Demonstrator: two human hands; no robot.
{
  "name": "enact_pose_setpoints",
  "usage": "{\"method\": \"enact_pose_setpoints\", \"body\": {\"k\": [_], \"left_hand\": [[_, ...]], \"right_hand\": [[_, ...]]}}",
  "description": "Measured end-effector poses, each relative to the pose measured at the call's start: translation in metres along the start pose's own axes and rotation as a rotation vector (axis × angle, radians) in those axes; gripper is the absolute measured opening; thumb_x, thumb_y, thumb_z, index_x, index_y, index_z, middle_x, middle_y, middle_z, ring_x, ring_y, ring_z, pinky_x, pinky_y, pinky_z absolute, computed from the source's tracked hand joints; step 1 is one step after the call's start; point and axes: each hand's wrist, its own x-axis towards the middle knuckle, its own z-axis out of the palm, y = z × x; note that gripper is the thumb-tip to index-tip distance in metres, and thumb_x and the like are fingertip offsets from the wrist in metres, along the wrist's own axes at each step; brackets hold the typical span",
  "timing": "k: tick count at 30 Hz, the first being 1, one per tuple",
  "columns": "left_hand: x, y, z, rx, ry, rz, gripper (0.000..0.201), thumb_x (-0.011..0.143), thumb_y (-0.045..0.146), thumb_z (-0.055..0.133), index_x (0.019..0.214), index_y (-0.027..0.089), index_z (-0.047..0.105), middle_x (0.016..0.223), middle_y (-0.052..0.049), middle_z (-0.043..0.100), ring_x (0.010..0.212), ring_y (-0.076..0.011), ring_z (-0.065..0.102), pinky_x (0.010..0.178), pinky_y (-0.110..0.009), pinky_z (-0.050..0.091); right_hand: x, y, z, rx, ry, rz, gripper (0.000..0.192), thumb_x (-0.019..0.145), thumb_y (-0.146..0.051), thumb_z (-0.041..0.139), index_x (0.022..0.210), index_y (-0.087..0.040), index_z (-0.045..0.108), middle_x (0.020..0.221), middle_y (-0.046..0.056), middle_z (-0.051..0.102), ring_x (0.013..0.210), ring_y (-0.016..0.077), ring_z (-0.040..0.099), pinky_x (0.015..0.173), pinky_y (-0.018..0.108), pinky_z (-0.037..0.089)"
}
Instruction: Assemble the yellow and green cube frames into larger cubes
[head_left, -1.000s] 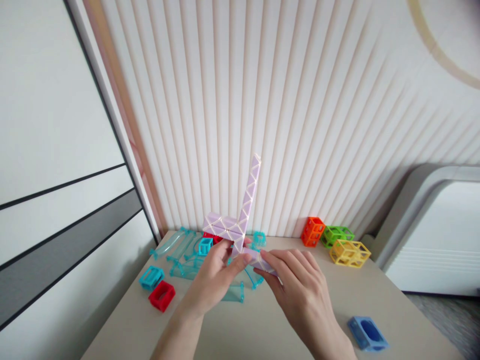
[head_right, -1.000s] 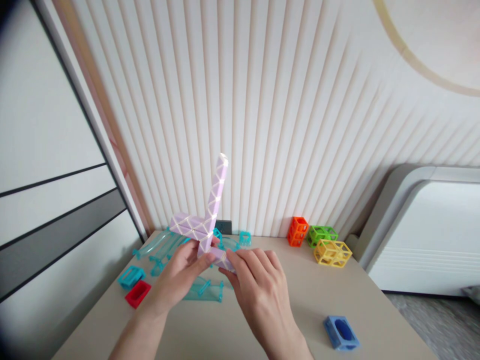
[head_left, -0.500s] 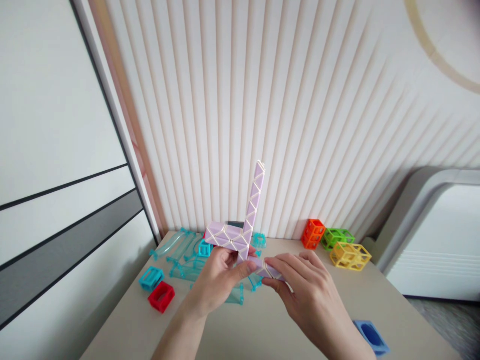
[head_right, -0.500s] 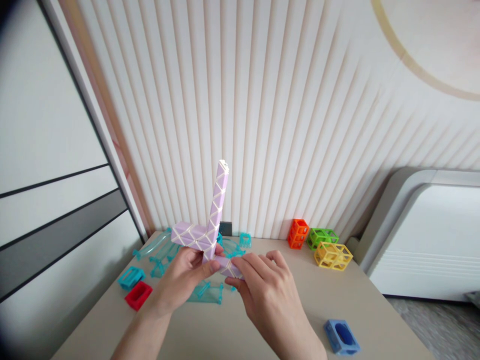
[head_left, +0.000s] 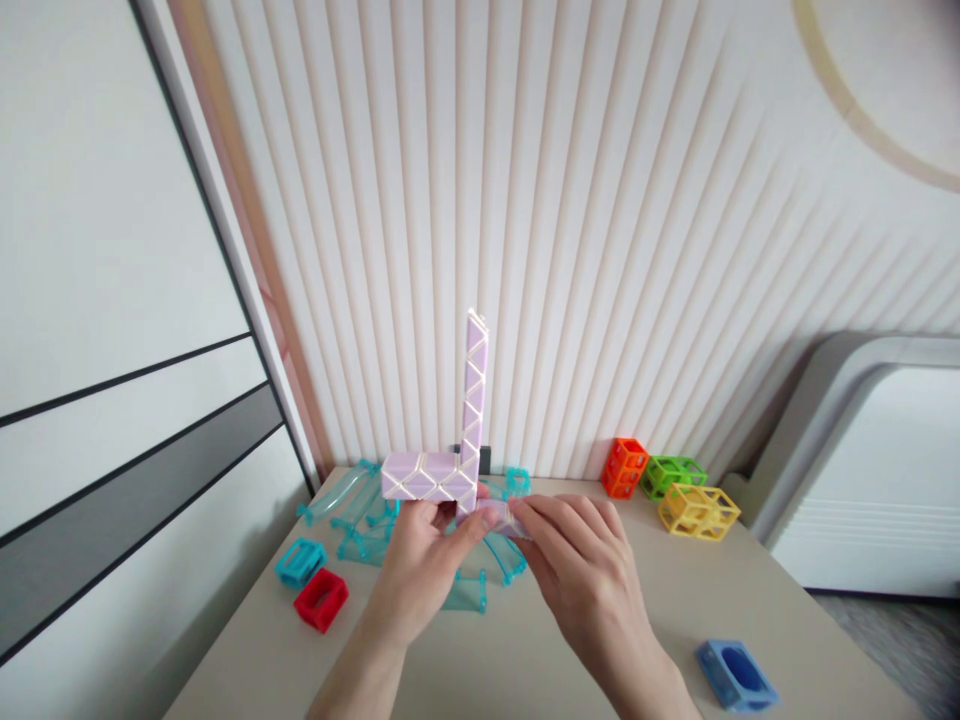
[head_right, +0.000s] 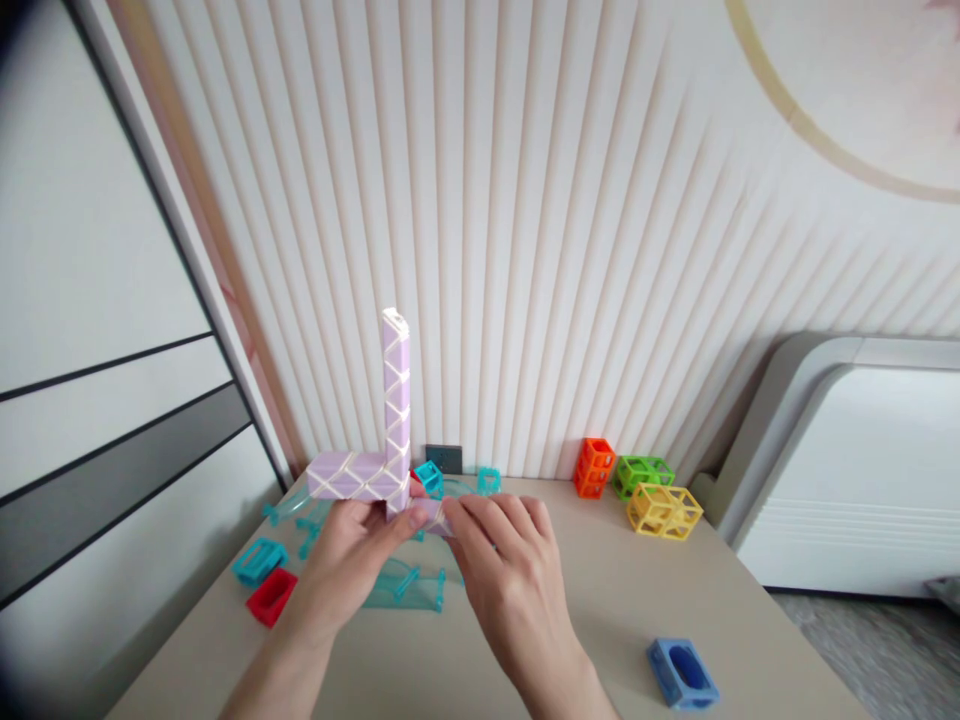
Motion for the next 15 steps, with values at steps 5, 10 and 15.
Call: {"method": "enact_pose_setpoints", "body": {"k": [5, 10, 15], "left_hand": [[0.004, -0.008, -0.010, 0.081, -0.070, 0.029, 0.026, 0.076, 0.034, 0.083, 0.098, 0.022, 0.075, 0.097, -0.005, 0.078, 0.097, -0.0271, 0.071, 0.089, -0.035, 0.055], [0.004, -0.009, -0.007, 0.114, -0.120, 0.001, 0.026, 0.073, 0.030, 0.085, 0.097, 0.023, 0.077, 0.098, -0.005, 0.080, 0.100, -0.0284, 0.073, 0.089, -0.035, 0.055], [0.007, -0.003, -0.003, 0.140, -0.159, -0.013, 0.023, 0.073, 0.034, 0.086, 0.092, 0.023, 0.078, 0.095, -0.004, 0.080, 0.094, -0.0270, 0.074, 0.085, -0.034, 0.057]], "right_hand": [[0.003, 0.008, -0.010, 0.443, -0.347, 0.351, 0.035, 0.102, -0.046, 0.051, 0.117, -0.021, 0.072, 0.080, 0.003, 0.072, 0.061, 0.0141, 0.063, 0.051, 0.022, 0.048], [0.003, 0.024, -0.012, 0.766, -0.662, 0.596, 0.052, 0.102, -0.054, 0.045, 0.072, -0.017, 0.067, 0.053, -0.004, 0.052, 0.042, 0.0069, 0.037, 0.038, 0.019, 0.028], [0.000, 0.023, -0.008, 0.499, -0.518, 0.550, 0.039, 0.100, -0.047, 0.052, 0.081, -0.019, 0.071, 0.062, -0.003, 0.061, 0.055, 0.0105, 0.052, 0.049, 0.020, 0.035]]}}
